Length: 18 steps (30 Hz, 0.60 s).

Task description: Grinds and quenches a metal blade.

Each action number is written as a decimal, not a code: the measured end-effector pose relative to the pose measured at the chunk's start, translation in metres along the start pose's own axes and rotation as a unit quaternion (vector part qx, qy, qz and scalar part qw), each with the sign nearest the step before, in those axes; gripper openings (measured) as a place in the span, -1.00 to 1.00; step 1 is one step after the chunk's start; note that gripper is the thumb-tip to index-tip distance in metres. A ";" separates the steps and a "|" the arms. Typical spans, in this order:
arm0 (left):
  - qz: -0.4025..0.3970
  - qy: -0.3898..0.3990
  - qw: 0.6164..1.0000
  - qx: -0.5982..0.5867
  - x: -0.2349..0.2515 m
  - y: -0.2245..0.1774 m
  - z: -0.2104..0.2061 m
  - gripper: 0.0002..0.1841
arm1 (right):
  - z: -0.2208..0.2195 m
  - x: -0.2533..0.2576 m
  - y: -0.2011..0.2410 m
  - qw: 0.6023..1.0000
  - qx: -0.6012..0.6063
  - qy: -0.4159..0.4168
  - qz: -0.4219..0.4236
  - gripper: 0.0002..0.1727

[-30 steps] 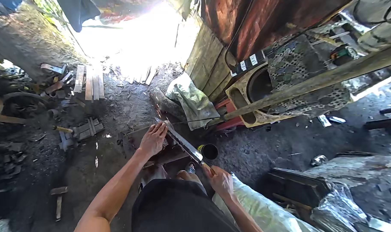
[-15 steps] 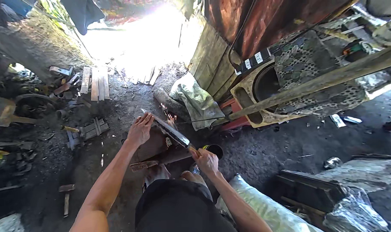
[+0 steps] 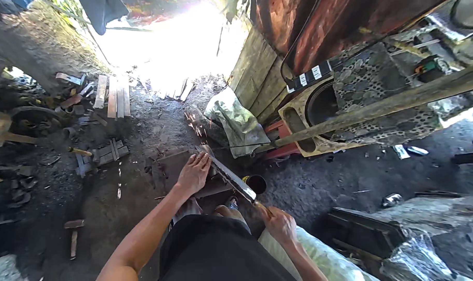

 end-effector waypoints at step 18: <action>0.113 -0.066 0.990 0.044 -0.007 0.097 0.033 -0.38 | -0.037 0.093 0.080 0.999 0.021 0.036 0.035 -0.15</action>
Point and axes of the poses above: each hand's wrist, its own x-axis towards the middle knuckle, its own z-axis out of the back of the hand, y = z × x, the point moved 7 cm from there along x, towards the middle knuckle, and after that the axes turned 3 degrees about y, right-handed, at the moved point
